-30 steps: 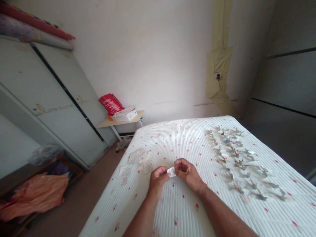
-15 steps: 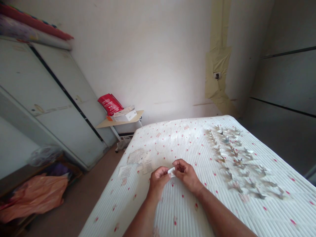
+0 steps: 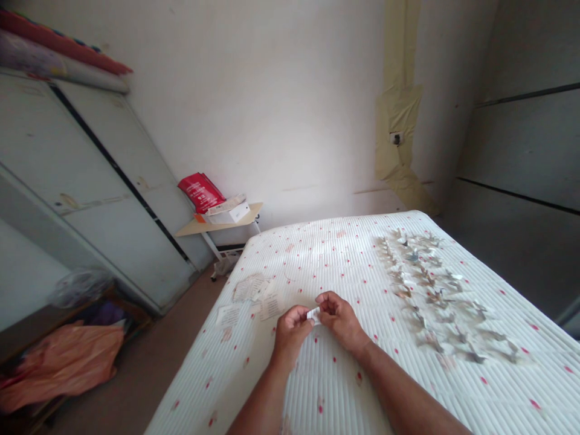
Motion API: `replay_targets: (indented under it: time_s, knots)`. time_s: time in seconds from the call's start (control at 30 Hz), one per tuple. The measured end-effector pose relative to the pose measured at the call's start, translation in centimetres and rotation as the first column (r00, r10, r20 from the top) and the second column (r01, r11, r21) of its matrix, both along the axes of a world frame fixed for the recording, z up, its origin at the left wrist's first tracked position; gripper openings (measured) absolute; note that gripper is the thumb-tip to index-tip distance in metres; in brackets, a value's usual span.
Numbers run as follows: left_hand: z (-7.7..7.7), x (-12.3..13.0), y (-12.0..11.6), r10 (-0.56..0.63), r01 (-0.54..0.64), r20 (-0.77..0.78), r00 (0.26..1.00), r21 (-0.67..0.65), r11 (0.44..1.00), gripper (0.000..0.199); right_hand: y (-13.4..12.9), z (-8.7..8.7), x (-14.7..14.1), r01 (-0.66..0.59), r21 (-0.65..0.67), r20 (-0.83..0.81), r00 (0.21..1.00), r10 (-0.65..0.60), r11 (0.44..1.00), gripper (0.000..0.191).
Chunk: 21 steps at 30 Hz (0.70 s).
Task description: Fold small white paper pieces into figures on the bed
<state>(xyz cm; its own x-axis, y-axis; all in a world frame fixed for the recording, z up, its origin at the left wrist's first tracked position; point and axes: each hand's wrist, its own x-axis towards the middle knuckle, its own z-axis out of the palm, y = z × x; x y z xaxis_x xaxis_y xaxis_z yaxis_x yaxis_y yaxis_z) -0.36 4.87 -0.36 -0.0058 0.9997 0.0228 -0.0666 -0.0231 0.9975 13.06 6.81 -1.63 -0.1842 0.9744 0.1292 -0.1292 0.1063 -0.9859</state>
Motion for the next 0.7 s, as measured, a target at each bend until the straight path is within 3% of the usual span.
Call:
replay_targets:
  time_s: [0.43, 0.7]
  knots:
    - [-0.3, 0.0, 0.1, -0.016, 0.016, -0.035, 0.999, 0.007, 1.000, 0.008, -0.5, 1.1, 0.2, -0.073, 0.035, 0.092, 0.993, 0.069, 0.997, 0.026]
    - [0.0, 0.3, 0.2, -0.015, 0.015, -0.054, 0.998, -0.016, 1.000, 0.005, -0.1, 0.3, 0.3, -0.057, 0.069, 0.196, 0.980, 0.042, 0.996, 0.032]
